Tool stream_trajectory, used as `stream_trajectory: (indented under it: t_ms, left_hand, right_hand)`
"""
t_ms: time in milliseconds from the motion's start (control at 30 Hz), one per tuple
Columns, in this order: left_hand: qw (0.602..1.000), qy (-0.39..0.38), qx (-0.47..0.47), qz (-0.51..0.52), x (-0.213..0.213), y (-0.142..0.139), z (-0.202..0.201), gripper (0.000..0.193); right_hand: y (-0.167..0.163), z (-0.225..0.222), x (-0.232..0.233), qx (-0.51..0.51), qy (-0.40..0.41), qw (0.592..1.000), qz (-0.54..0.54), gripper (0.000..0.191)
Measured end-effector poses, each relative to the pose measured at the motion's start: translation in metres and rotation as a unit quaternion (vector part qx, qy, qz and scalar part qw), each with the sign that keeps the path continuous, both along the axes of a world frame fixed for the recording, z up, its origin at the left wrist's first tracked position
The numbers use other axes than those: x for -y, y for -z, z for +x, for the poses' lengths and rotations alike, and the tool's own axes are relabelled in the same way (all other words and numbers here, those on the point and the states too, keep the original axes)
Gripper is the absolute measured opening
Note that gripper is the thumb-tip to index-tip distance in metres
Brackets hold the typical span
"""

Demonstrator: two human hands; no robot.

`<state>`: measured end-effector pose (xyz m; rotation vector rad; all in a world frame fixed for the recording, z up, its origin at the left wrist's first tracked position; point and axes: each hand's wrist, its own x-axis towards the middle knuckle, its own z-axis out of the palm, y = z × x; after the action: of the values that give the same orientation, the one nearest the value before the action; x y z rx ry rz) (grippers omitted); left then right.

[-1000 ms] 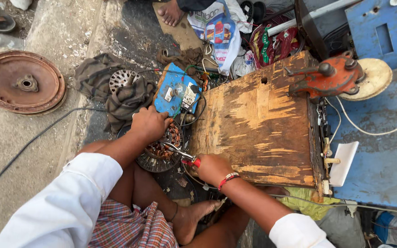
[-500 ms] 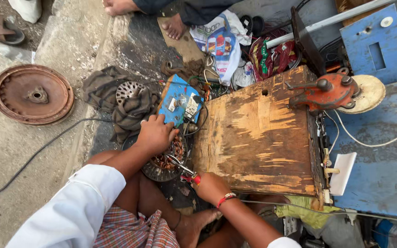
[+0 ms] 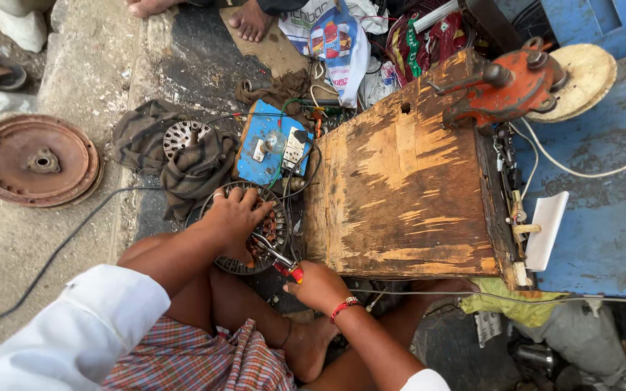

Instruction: The person sits on the ground holding an electric motor armature and uses pliers to grip and pull copper wire out of the armature slots, working around the part by hand and repositioning it between pulls.

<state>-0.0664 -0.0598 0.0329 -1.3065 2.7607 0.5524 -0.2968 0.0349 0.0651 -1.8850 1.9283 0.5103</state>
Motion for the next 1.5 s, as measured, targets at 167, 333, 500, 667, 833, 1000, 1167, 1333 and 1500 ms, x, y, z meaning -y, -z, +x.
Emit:
stream_trajectory:
  t_ms: [167,333,500,667,833,1000,1167,1333,1500]
  left_hand:
    - [1.000,-0.014,-0.019,-0.004,-0.002,-0.002,-0.011,0.126]
    - [0.998,-0.036,-0.046,-0.014,-0.007,0.006,-0.015,0.110]
    - [0.999,-0.039,-0.030,-0.016,-0.007,0.012,-0.023,0.107]
    - [0.998,-0.057,-0.038,-0.013,-0.006,0.016,-0.025,0.109]
    - [0.996,-0.063,-0.061,0.008,-0.004,0.018,-0.025,0.109]
    - [0.993,-0.074,-0.093,0.014,-0.003,0.021,-0.023,0.113]
    - [0.986,-0.096,-0.129,0.037,-0.002,0.020,-0.022,0.114]
    - [0.980,-0.116,-0.158,0.040,-0.002,0.017,-0.020,0.108]
    - [0.987,-0.082,-0.141,0.000,-0.006,0.015,-0.017,0.103]
  right_hand:
    - [-0.004,0.001,0.004,0.013,0.020,0.999,0.036,0.041]
    - [-0.002,-0.005,0.007,-0.004,-0.002,0.998,0.059,0.041]
    - [-0.005,-0.008,0.015,-0.023,-0.011,0.996,0.082,0.028]
    - [-0.011,-0.003,0.023,-0.030,0.008,0.993,0.115,0.023]
    - [-0.025,0.006,0.033,-0.059,0.005,0.985,0.165,0.025]
    - [-0.042,0.020,0.039,-0.101,0.016,0.975,0.198,0.026]
    - [-0.052,0.027,0.046,-0.107,0.009,0.971,0.212,0.024]
    - [-0.050,0.026,0.054,-0.144,0.009,0.955,0.260,0.018]
    - [-0.045,0.022,0.043,-0.119,0.048,0.960,0.248,0.015]
